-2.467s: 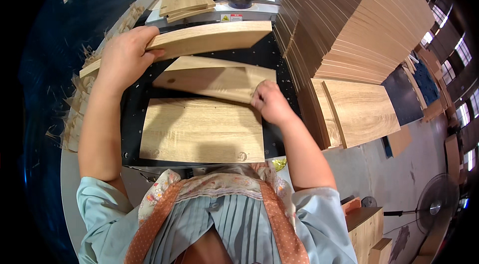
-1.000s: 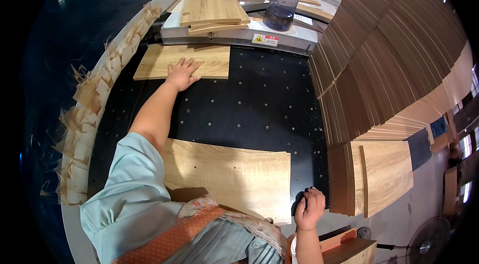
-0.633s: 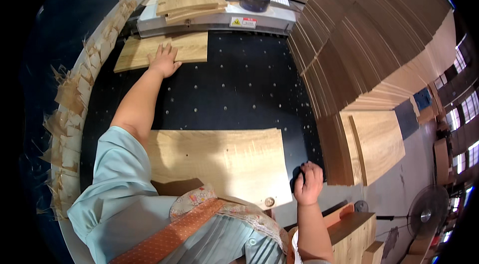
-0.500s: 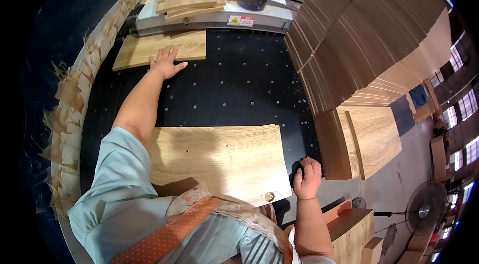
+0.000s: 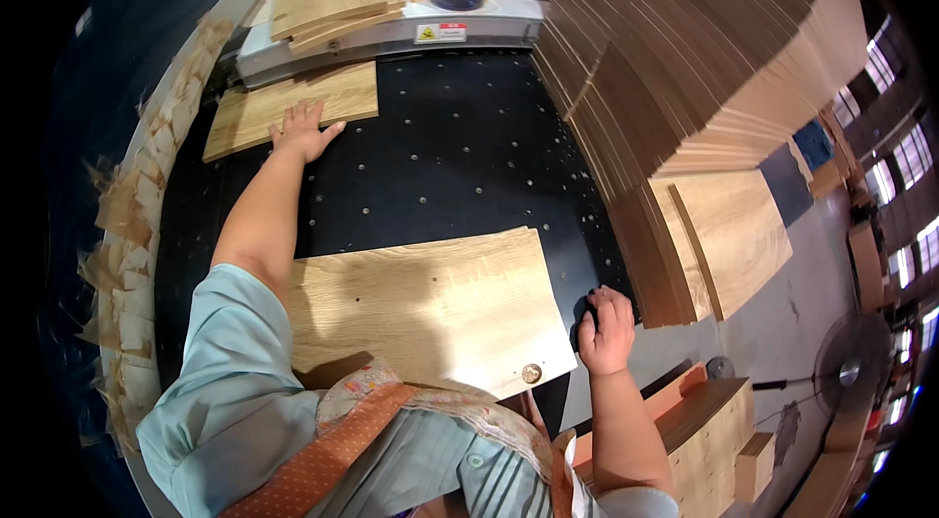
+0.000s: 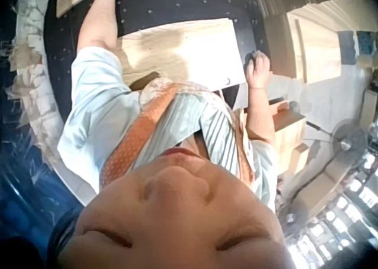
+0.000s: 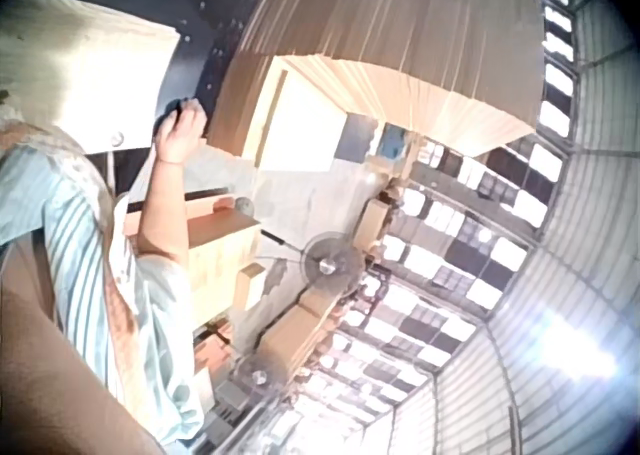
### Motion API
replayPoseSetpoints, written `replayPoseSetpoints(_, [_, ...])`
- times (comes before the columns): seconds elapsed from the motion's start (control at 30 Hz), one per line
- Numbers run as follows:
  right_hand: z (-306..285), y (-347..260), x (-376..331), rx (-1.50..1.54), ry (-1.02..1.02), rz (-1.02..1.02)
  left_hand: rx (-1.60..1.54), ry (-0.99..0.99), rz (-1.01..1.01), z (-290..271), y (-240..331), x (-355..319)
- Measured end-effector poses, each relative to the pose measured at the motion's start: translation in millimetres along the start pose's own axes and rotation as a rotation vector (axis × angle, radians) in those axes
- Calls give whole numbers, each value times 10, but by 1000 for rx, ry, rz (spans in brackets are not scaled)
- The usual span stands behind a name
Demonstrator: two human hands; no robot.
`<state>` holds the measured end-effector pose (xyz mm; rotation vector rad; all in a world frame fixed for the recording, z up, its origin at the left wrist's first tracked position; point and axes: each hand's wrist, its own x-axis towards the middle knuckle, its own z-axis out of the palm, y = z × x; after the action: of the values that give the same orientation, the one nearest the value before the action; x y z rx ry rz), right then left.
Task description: The person takes wood panels one at a time from a machine table and stacks them onto a wooden pallet.
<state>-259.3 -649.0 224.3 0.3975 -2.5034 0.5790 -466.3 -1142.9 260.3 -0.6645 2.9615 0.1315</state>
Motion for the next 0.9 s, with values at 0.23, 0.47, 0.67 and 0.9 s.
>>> replayPoseSetpoints(0.23, [-24,-13,50,-3,45,-41,15,11,-20,40,-35,28])
replayPoseSetpoints(0.47, [-62,99,18,14,101,-74,127,-14,-63,-101,211,-55])
replayPoseSetpoints(0.67, [41,75,25,43,149,-142,128,-352,389,-238,529,-465])
replayPoseSetpoints(0.9, [-298,230,-111,430,-25,-195,49,-146,1017,-128,1271,-2899])
